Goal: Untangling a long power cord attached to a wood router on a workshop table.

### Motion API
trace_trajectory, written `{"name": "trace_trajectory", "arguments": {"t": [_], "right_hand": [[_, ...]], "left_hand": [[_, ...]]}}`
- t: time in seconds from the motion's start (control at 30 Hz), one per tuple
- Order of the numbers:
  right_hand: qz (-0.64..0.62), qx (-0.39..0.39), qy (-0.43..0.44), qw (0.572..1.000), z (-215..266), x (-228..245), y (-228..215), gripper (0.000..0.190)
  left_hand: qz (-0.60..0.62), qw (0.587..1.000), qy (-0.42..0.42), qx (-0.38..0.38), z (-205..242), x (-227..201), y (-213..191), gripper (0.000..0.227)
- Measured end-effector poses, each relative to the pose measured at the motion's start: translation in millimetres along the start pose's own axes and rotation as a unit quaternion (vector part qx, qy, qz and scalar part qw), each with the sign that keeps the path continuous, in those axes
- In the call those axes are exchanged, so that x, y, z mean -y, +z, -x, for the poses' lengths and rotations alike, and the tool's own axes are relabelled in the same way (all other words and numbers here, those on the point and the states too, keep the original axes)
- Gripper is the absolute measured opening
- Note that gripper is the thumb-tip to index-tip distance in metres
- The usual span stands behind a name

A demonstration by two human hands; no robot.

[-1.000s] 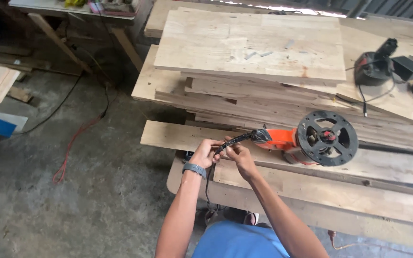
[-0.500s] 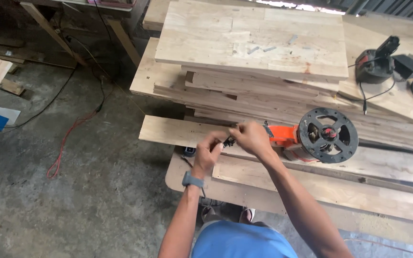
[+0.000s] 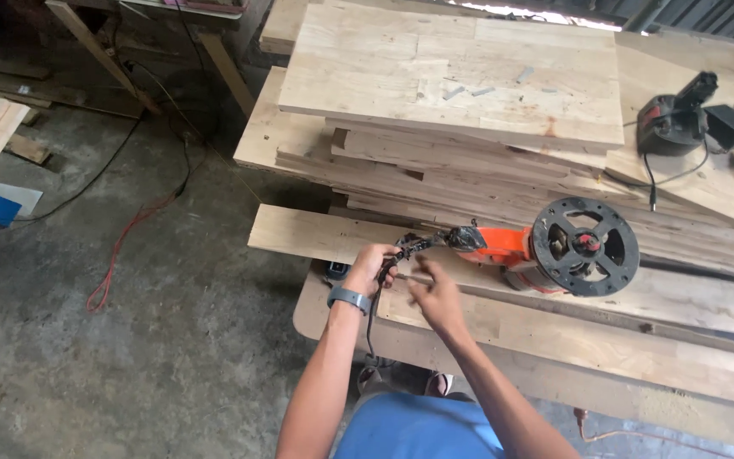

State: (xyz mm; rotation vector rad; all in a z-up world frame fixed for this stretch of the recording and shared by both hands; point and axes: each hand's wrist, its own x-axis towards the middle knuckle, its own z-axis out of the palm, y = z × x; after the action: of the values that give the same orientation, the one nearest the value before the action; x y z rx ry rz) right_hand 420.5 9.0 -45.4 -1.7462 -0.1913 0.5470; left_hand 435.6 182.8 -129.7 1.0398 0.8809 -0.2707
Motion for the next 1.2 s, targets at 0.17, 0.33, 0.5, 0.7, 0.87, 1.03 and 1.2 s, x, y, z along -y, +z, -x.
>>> {"name": "trace_trajectory", "arguments": {"t": [0.17, 0.33, 0.5, 0.7, 0.87, 1.03, 1.2], "right_hand": [[-0.088, 0.008, -0.022, 0.996, -56, -57, 16, 0.025], [0.136, 0.023, -0.036, 0.990, -52, -43, -7, 0.027], [0.230, 0.090, 0.008, 0.969, -37, 47, -25, 0.041], [0.446, 0.077, -0.061, 0.890, -89, 97, 3, 0.035], [0.372, 0.032, -0.176, 0.911, -53, 112, 12, 0.033], [0.088, -0.139, -0.356, 0.920, -1, 28, 2, 0.009], [-0.162, 0.082, -0.030, 0.983, -10, 8, 8, 0.043]], "left_hand": [[0.055, 0.996, -0.030, 0.067, -9, 13, -12, 0.023], [0.109, 0.987, 0.028, 0.112, 13, 4, -23, 0.047], [0.077, 0.946, 0.264, 0.171, 43, 7, -15, 0.046], [-0.067, 0.908, 0.410, -0.059, 65, 16, 13, 0.008], [0.056, 0.968, 0.227, -0.093, 66, -5, 22, 0.017], [0.132, 0.985, 0.101, -0.041, 32, 12, 3, 0.012], [0.123, 0.990, 0.055, -0.040, 19, 25, -7, 0.030]]}}
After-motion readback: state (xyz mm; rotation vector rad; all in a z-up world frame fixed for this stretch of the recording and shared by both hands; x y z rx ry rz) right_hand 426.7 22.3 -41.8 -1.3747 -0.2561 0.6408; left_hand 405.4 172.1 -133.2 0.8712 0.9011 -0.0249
